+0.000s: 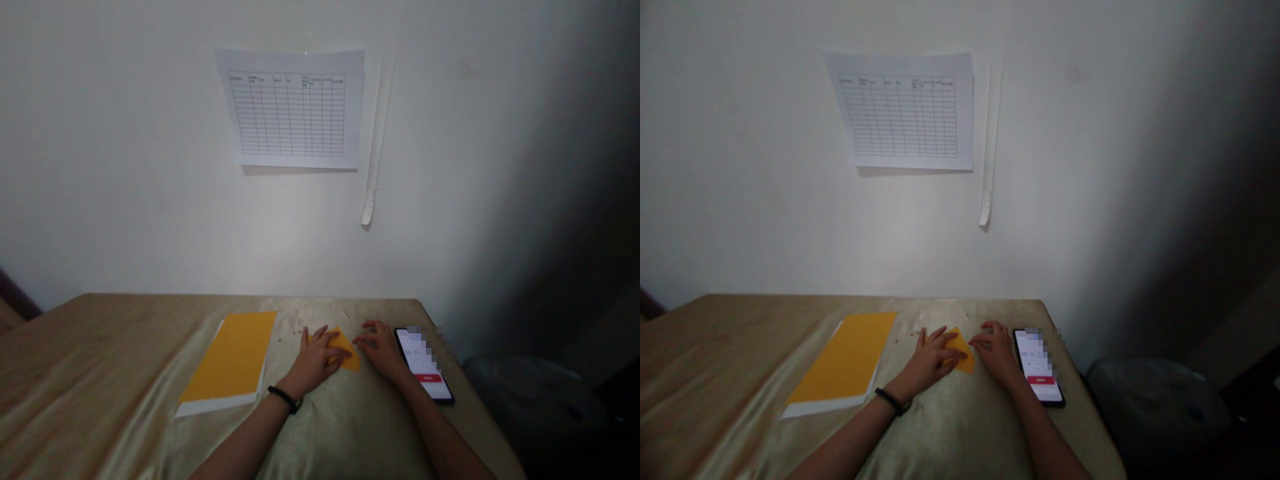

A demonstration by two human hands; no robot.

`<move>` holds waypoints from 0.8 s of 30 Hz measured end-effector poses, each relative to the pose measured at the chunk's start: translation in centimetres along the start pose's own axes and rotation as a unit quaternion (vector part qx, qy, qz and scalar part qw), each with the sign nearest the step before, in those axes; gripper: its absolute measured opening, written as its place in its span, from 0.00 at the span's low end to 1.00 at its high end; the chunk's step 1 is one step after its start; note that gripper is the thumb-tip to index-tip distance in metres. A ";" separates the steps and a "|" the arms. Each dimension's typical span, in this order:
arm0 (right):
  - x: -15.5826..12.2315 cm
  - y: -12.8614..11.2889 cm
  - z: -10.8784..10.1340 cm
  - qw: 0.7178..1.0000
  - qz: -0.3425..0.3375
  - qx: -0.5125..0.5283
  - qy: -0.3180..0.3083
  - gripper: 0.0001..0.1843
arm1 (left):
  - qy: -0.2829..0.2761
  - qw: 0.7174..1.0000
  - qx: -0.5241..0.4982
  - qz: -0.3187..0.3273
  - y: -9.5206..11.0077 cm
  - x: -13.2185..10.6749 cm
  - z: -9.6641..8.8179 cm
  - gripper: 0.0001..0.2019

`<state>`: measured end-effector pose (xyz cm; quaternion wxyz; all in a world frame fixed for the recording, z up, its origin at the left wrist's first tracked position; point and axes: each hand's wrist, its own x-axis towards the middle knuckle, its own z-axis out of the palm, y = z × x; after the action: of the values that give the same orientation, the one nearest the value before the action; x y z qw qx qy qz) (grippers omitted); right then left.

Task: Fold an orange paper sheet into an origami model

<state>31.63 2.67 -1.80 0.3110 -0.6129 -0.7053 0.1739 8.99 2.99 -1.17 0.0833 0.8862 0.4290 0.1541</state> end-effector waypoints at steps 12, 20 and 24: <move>-0.1 0.0 0.4 0.999 -0.004 -0.028 -0.030 0.10 | -0.010 1.000 0.001 -0.008 0.3 0.0 -0.5 0.15; -0.4 0.2 -0.1 0.999 -0.007 -0.013 -0.034 0.11 | -0.014 1.000 0.004 -0.014 0.3 0.0 -0.6 0.14; -0.6 0.1 -0.5 0.999 -0.010 -0.007 -0.039 0.09 | -0.011 1.000 0.006 -0.018 0.5 0.0 -0.7 0.14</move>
<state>32.06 2.01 -1.66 0.2806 -0.6006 -0.7244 0.1891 9.12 2.66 -0.39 0.0855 0.8805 0.4449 0.1397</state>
